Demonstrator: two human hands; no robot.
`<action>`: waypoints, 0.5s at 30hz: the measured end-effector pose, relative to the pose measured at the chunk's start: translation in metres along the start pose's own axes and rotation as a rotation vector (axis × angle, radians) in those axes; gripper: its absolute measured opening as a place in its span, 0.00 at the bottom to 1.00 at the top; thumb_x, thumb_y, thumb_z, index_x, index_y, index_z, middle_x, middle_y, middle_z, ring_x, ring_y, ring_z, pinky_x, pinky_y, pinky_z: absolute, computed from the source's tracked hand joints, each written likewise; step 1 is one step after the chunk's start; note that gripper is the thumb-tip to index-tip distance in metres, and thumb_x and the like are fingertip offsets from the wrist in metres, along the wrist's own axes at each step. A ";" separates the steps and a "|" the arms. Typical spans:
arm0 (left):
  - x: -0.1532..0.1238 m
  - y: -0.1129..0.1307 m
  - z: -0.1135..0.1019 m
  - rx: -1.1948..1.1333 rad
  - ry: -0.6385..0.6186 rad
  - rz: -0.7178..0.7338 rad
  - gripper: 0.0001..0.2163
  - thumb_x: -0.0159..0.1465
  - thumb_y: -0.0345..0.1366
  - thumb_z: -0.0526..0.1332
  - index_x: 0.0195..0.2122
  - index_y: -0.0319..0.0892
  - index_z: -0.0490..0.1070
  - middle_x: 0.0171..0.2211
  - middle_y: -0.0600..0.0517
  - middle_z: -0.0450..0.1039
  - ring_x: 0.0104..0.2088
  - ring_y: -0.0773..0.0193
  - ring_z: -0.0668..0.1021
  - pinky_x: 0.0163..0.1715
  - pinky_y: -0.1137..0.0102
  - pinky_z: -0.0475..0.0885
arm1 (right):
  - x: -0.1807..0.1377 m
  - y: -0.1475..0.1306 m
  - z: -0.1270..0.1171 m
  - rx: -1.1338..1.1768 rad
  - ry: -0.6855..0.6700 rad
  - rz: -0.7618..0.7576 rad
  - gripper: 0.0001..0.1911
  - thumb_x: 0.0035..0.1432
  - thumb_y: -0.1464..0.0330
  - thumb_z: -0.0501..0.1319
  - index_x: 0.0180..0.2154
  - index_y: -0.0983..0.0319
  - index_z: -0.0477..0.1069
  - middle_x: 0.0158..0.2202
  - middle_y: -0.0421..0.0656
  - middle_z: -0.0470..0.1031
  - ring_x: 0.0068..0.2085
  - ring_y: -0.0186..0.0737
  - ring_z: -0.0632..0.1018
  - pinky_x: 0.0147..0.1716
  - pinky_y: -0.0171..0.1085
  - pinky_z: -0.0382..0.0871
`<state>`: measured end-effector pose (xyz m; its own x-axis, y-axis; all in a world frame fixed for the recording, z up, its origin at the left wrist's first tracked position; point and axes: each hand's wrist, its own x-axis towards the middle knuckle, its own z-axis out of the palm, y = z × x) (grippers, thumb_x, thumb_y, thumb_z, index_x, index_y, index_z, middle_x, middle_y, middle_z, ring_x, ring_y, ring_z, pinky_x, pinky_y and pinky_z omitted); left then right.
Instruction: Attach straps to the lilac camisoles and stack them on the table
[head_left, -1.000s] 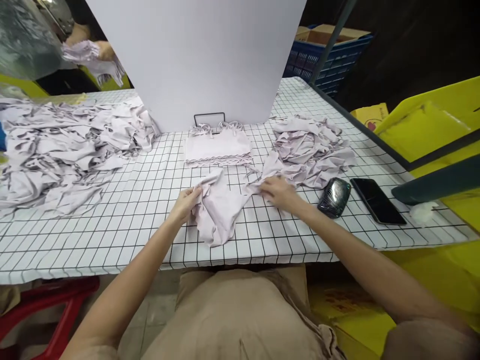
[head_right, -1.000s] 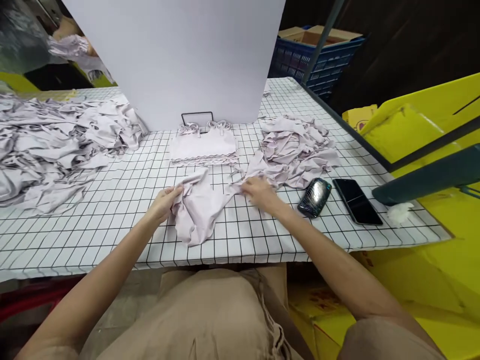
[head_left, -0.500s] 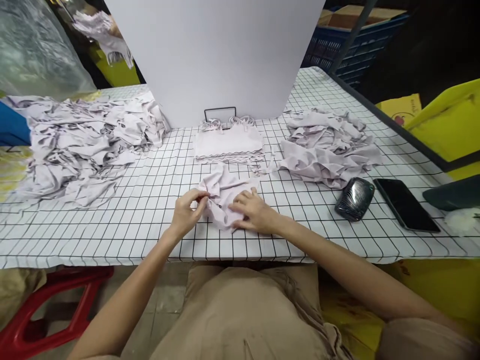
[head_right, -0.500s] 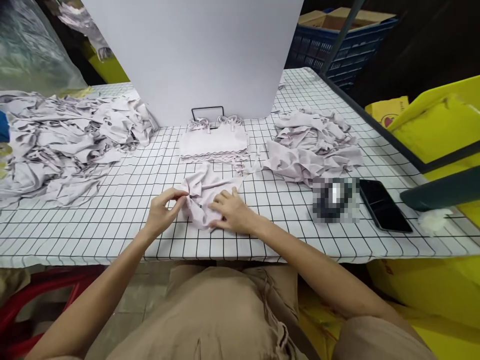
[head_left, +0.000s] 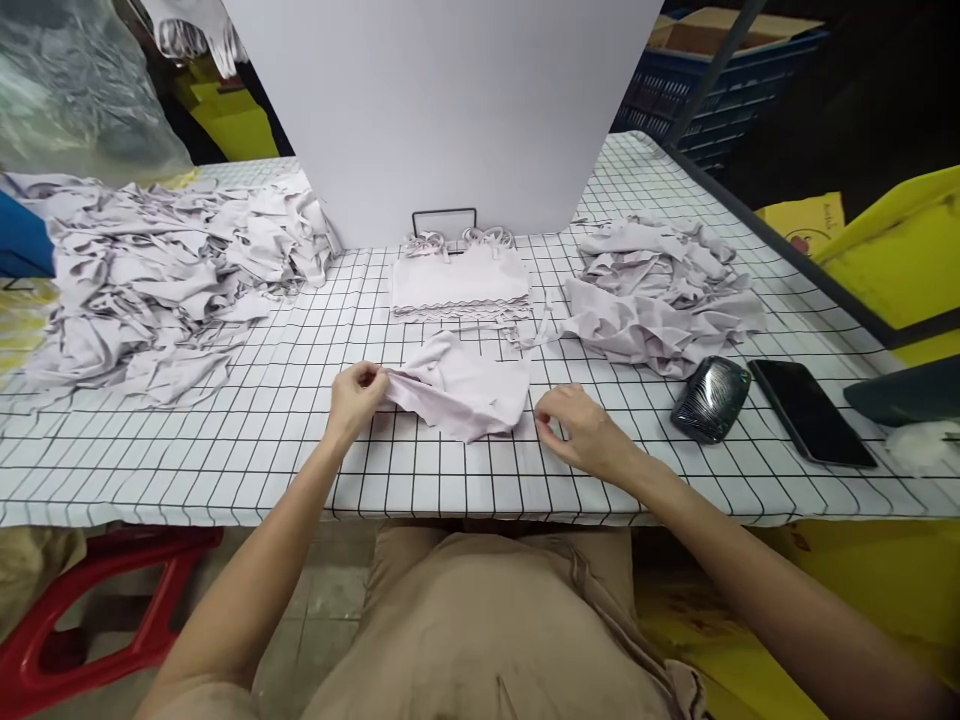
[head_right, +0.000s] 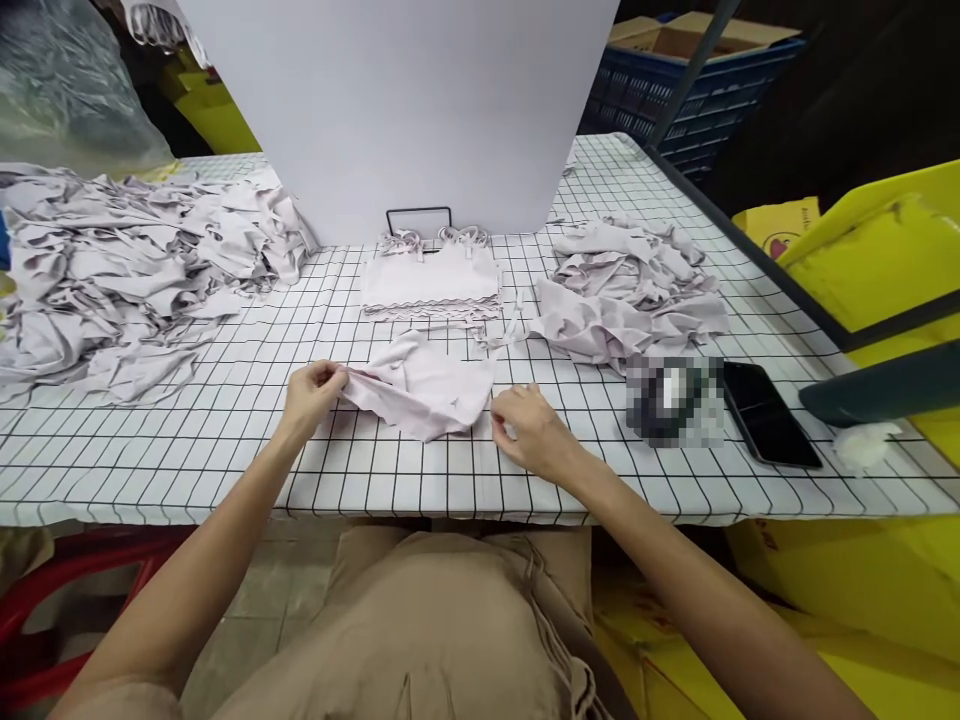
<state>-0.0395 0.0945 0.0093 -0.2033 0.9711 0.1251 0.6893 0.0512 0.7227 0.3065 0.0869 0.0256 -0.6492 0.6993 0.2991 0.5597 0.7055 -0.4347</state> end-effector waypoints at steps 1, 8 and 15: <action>-0.001 -0.003 -0.004 -0.009 0.006 -0.017 0.10 0.62 0.38 0.54 0.30 0.40 0.71 0.26 0.50 0.74 0.27 0.61 0.76 0.28 0.68 0.72 | 0.003 -0.003 0.001 0.024 0.045 0.003 0.07 0.64 0.76 0.54 0.33 0.62 0.67 0.30 0.44 0.72 0.34 0.40 0.69 0.41 0.44 0.66; -0.025 0.011 -0.005 0.043 0.001 0.341 0.06 0.64 0.34 0.57 0.37 0.42 0.74 0.39 0.46 0.75 0.43 0.57 0.76 0.46 0.61 0.73 | 0.048 -0.032 0.042 -0.052 -0.216 -0.342 0.14 0.67 0.77 0.51 0.46 0.61 0.74 0.46 0.50 0.78 0.51 0.49 0.70 0.56 0.66 0.58; -0.034 0.006 0.005 0.037 -0.343 0.513 0.14 0.63 0.44 0.64 0.46 0.43 0.76 0.48 0.43 0.76 0.52 0.50 0.74 0.56 0.50 0.67 | 0.077 -0.007 0.001 0.450 -0.163 -0.052 0.09 0.62 0.64 0.64 0.32 0.62 0.76 0.32 0.45 0.76 0.40 0.43 0.72 0.44 0.47 0.69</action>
<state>-0.0248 0.0632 0.0057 0.3916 0.8935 0.2197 0.6650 -0.4399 0.6036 0.2522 0.1357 0.0504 -0.7629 0.6119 0.2090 0.2691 0.5943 -0.7579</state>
